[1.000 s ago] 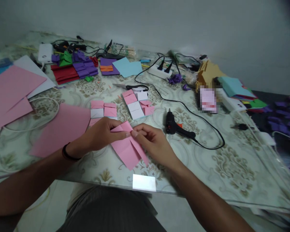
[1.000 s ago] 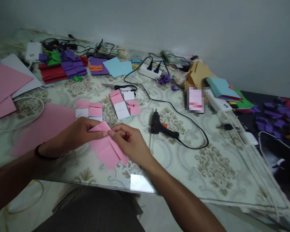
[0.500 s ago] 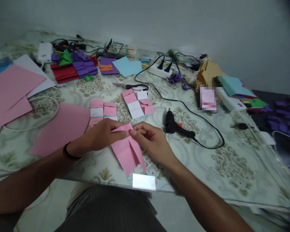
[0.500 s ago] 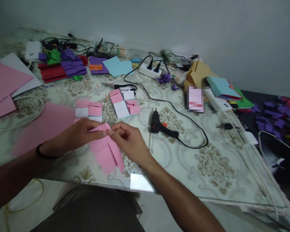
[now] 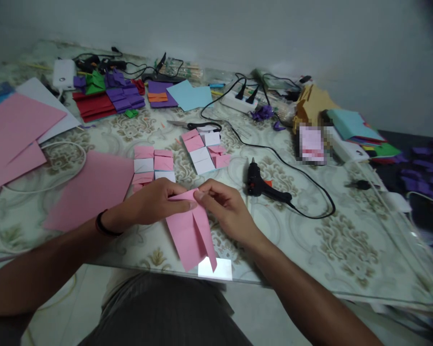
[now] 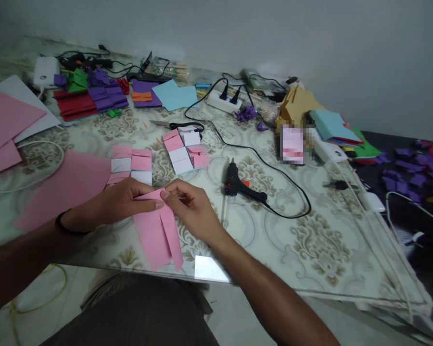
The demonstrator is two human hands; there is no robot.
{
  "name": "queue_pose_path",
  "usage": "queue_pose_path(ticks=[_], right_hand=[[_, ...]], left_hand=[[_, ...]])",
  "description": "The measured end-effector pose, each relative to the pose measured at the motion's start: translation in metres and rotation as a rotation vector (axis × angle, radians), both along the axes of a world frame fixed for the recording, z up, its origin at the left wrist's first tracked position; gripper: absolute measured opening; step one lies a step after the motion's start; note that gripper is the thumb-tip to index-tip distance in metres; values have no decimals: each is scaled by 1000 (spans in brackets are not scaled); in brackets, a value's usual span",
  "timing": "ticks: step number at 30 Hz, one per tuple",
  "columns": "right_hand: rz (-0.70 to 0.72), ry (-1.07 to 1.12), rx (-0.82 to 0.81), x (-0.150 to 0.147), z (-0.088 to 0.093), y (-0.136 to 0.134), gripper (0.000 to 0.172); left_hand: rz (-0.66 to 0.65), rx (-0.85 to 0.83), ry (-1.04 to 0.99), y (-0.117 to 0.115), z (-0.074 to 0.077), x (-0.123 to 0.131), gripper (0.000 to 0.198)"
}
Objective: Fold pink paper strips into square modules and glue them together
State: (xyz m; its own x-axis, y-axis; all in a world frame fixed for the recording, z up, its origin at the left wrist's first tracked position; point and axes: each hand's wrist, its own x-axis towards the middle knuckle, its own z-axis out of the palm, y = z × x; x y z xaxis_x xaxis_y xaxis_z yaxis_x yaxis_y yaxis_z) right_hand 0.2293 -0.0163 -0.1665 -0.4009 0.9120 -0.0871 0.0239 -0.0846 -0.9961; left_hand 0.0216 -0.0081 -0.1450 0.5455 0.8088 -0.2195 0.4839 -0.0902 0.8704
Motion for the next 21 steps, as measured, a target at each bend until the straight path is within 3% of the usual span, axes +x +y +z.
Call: queue_pose_path(ticks=[7,15,21], right_hand=[[36,-20,-86,5,-2,4,38],[-2,-76,-91,7,1,7,42],[31,-155,-69,10,4,8,43]], left_hand=[[211,93,-24,1,7,-1,48],[297,95,-16,3,10,-5,49],[184,35,-18,8,7,-8,40]])
